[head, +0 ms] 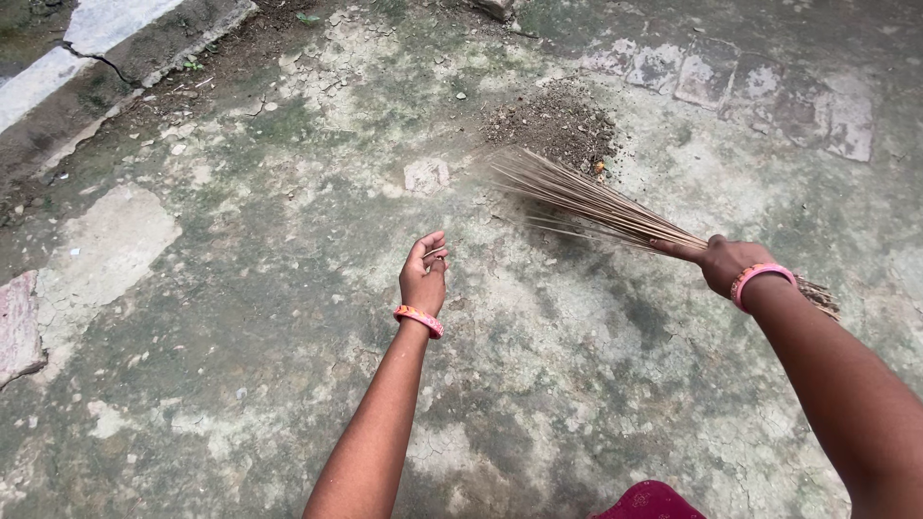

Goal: The person sweeps debris into a pile on the ground using a handheld broom made of sticks.

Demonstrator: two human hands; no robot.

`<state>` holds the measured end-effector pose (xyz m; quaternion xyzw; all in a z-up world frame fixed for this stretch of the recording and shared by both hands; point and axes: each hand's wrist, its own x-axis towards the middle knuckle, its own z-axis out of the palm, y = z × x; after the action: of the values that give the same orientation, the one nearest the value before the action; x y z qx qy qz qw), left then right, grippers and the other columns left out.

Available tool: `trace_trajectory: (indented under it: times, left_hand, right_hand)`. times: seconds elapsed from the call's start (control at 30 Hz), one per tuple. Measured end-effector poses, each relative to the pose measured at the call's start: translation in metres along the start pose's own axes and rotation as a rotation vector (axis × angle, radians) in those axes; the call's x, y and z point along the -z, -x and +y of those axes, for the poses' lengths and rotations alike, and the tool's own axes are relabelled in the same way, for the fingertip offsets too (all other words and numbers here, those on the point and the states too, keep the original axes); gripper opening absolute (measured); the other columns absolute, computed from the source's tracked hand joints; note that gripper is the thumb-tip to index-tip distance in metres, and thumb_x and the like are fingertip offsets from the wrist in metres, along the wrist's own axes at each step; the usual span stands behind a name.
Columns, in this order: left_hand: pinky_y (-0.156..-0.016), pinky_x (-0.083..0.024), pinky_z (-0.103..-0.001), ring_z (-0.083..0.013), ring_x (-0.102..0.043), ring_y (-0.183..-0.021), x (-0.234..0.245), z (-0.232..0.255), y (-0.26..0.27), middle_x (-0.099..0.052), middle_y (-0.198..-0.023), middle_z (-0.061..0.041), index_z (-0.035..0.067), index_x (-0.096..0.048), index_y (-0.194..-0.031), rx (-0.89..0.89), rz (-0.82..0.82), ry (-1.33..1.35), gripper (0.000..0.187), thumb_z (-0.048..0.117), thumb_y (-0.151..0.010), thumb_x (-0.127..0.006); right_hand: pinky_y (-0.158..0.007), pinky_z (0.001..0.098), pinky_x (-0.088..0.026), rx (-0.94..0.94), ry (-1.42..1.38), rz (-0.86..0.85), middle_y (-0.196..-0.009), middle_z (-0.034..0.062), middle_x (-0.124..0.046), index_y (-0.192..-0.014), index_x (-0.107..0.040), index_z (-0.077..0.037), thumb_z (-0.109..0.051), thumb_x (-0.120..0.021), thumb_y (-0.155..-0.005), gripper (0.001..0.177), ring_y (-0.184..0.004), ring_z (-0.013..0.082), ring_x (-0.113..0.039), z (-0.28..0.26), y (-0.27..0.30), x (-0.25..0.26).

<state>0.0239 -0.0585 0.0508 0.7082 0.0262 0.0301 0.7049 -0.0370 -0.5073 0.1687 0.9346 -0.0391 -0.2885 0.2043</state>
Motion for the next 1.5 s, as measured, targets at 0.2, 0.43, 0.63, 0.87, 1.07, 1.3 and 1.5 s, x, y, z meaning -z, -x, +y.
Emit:
trace_trajectory:
  times: [0.2, 0.43, 0.63, 0.87, 1.07, 1.3, 1.5]
  left_hand:
    - [-0.089, -0.056, -0.026, -0.0120, -0.069, -0.104, -0.002, -0.031, 0.001, -0.071, -0.117, -0.006, 0.007, -0.065, -0.129, 0.046, -0.031, -0.002, 0.043, -0.009, -0.092, -0.049]
    - [-0.080, -0.058, -0.025, -0.0123, -0.072, -0.091, -0.051, -0.057, 0.033, -0.073, -0.097, -0.006, 0.004, -0.071, -0.122, 0.270, -0.432, -0.017, 0.028, 0.006, -0.098, -0.058]
    - [-0.093, -0.054, -0.029, -0.0156, -0.065, -0.113, -0.098, -0.041, 0.057, -0.065, -0.125, -0.004, 0.009, -0.042, -0.146, 0.077, -0.649, 0.007, 0.057, 0.020, -0.100, -0.074]
    - [-0.080, -0.061, -0.051, -0.0389, -0.074, -0.087, -0.029, -0.031, 0.012, -0.073, -0.105, -0.022, 0.010, -0.039, -0.147, 0.121, -0.371, -0.562, 0.060, 0.019, -0.093, -0.062]
    - [-0.088, -0.057, -0.050, -0.0404, -0.069, -0.101, 0.063, -0.001, -0.016, -0.059, -0.128, -0.024, 0.048, -0.016, -0.157, -0.242, -1.046, -1.395, 0.065, 0.032, -0.104, -0.050]
    - [-0.098, -0.056, -0.045, -0.0348, -0.067, -0.117, 0.036, 0.023, -0.081, -0.055, -0.141, -0.020, 0.063, -0.012, -0.156, -0.088, -0.861, -1.648, 0.080, 0.009, -0.105, -0.041]
    - [-0.099, -0.054, -0.047, -0.0348, -0.067, -0.117, 0.027, 0.094, -0.109, -0.064, -0.132, -0.017, 0.061, -0.011, -0.157, -0.048, -0.731, -1.559, 0.067, 0.031, -0.107, -0.043]
  right_hand:
    - [-0.060, 0.0253, -0.063, 0.278, 0.054, -0.025, -0.132, 0.0111, -0.057, -0.147, -0.010, -0.078, 0.003, -0.036, -0.101, 0.096, -0.073, 0.0129, -0.071, -0.044, 0.025, -0.020]
    - [-0.062, 0.0346, -0.058, 0.012, -0.332, 0.109, -0.117, 0.0157, -0.066, -0.157, -0.003, -0.065, -0.005, -0.046, -0.100, 0.093, -0.071, 0.0195, -0.067, -0.032, 0.025, 0.002]
    - [-0.079, 0.0401, -0.064, 0.278, -1.343, 0.158, -0.133, 0.0139, -0.059, -0.158, 0.029, -0.032, -0.003, -0.077, -0.075, 0.137, -0.095, 0.0301, -0.075, -0.171, 0.052, 0.023]
    - [-0.097, 0.0379, -0.058, 0.635, -1.054, 0.269, -0.127, 0.0121, -0.071, -0.158, -0.027, -0.018, -0.021, -0.069, -0.093, 0.077, -0.108, 0.0247, -0.075, -0.159, 0.010, 0.025]
    - [-0.080, 0.0315, -0.063, 0.370, -1.073, 0.520, -0.106, 0.0081, -0.079, -0.135, -0.064, -0.014, -0.022, -0.065, -0.096, 0.040, -0.086, 0.0170, -0.078, -0.094, 0.015, 0.047]
    - [-0.072, 0.0318, -0.061, 0.260, -1.051, 0.509, -0.099, 0.0066, -0.077, -0.128, -0.069, -0.012, -0.022, -0.063, -0.098, 0.032, -0.078, 0.0133, -0.077, -0.074, 0.013, 0.047]
    - [-0.071, 0.0312, -0.061, 0.234, -0.988, 0.421, -0.088, 0.0061, -0.079, -0.126, -0.070, -0.013, -0.024, -0.064, -0.097, 0.032, -0.075, 0.0135, -0.077, -0.065, 0.012, 0.044]
